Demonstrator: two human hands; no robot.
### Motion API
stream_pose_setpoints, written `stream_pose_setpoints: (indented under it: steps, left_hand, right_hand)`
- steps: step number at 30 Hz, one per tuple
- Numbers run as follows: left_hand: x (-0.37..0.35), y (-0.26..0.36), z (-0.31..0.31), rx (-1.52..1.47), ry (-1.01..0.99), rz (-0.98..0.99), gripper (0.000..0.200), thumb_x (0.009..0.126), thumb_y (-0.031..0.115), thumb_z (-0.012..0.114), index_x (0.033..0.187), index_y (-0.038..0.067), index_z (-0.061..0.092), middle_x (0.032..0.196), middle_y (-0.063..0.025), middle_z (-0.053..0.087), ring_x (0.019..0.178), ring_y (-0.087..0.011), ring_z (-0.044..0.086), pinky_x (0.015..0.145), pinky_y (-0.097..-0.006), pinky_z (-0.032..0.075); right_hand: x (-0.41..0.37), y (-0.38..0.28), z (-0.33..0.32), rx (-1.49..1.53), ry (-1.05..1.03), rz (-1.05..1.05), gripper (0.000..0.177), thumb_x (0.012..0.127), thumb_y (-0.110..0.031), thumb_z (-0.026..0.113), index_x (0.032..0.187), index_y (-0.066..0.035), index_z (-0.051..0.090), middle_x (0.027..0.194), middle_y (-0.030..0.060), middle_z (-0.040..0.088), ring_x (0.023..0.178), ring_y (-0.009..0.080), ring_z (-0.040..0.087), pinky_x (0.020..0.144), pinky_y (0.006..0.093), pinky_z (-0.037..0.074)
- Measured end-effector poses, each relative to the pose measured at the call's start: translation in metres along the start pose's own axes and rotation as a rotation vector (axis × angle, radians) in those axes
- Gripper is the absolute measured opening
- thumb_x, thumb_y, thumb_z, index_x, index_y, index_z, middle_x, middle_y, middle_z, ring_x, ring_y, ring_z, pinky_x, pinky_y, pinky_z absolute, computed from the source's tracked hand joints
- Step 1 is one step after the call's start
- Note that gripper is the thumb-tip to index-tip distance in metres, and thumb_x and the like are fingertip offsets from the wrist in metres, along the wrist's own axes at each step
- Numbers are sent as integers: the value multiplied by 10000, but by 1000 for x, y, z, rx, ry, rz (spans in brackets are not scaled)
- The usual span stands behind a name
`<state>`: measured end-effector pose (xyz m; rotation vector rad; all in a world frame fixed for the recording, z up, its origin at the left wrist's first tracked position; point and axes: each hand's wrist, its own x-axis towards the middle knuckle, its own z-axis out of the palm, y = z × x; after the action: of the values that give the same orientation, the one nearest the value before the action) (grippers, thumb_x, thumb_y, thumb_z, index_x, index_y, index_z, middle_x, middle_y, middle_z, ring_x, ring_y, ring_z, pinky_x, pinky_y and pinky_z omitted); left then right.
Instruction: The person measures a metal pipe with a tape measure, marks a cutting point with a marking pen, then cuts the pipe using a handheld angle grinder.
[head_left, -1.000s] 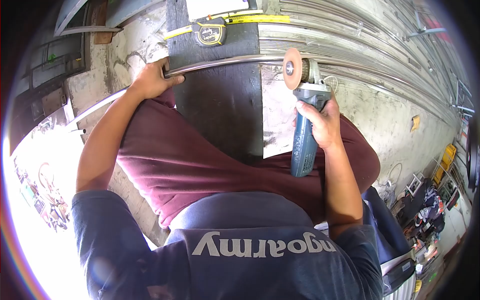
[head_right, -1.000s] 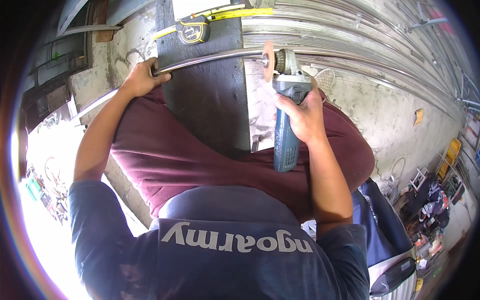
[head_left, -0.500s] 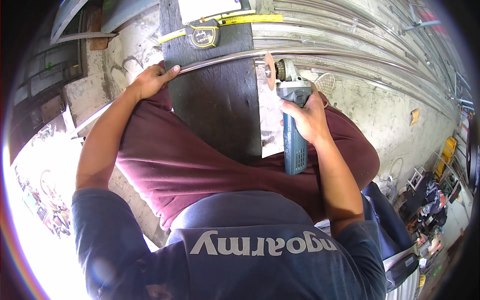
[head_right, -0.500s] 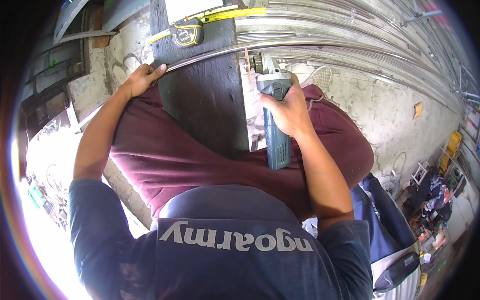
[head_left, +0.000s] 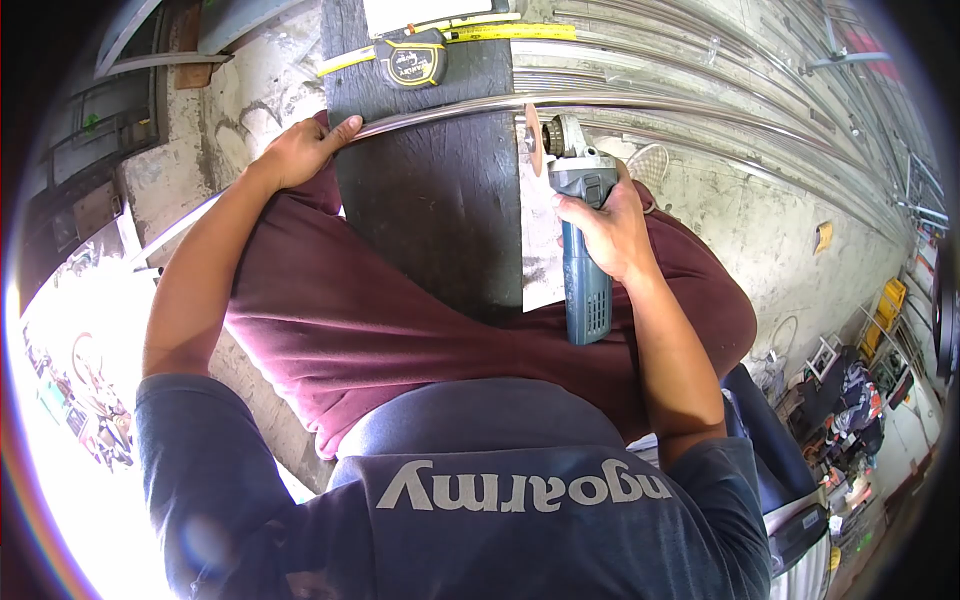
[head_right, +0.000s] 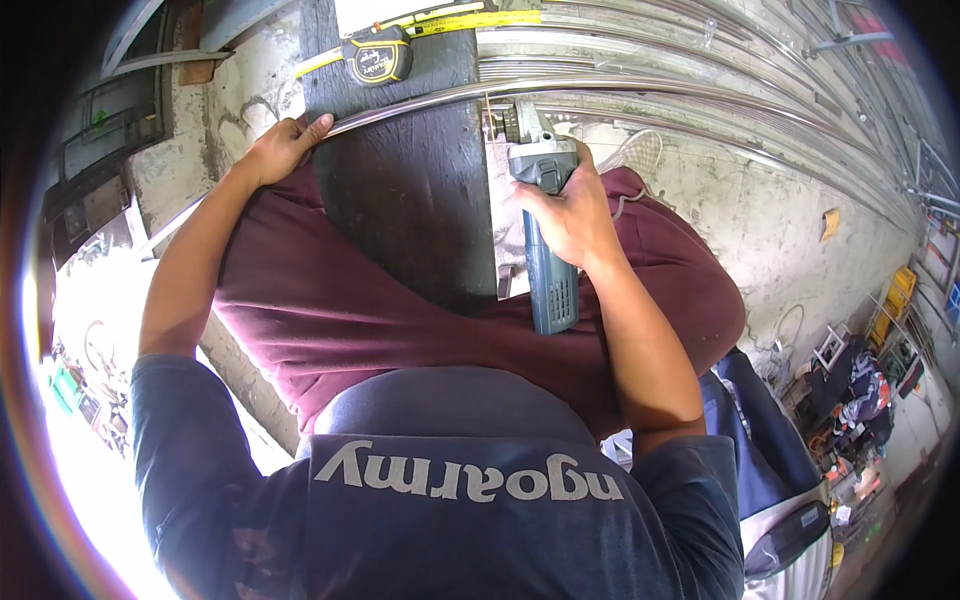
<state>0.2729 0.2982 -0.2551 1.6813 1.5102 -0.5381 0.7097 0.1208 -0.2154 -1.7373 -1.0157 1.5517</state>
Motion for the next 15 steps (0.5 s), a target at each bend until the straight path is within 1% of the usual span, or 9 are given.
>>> stream_pose_setpoints:
  steps: [5, 8, 11, 14, 15]
  left_hand:
    - [0, 1, -4, 23, -70, -32, 1143, 960, 995, 366, 721, -57, 740, 764, -282, 709, 836, -391, 735, 859, -502, 559]
    - [-5, 6, -2, 8, -11, -11, 1134, 960, 990, 385, 747, -60, 756, 799, -295, 727, 866, -398, 751, 876, -505, 566]
    - [-6, 4, 3, 8, 53, 14, 1052, 1002, 941, 414, 644, -19, 656, 641, -176, 624, 708, -309, 681, 753, -471, 536]
    - [-6, 2, 2, 24, 47, 10, 1065, 996, 939, 433, 682, -46, 688, 676, -212, 656, 734, -338, 705, 772, -490, 546]
    - [-7, 3, 2, 32, 56, 6, 1069, 994, 939, 439, 696, -54, 698, 693, -225, 668, 746, -349, 712, 782, -495, 550]
  right_hand:
    - [2, -1, 1, 3, 4, 5, 783, 875, -128, 875, 1475, 131, 445, 1146, 182, 782, 1049, 233, 764, 969, 365, 592]
    - [2, -6, 2, 41, -13, 35, 781, 881, -116, 873, 1483, 127, 440, 1140, 175, 784, 1040, 227, 767, 963, 363, 596]
    - [2, -5, 5, 24, 23, -54, 542, 931, -33, 820, 1388, 51, 541, 1093, 123, 756, 936, 182, 749, 853, 351, 625]
    - [0, -12, 6, 12, 20, -28, 541, 927, -31, 815, 1389, 61, 549, 1119, 123, 763, 974, 184, 752, 915, 349, 609]
    - [0, -12, 6, 4, 24, -35, 544, 926, -34, 814, 1391, 63, 549, 1120, 124, 764, 974, 186, 753, 913, 349, 610]
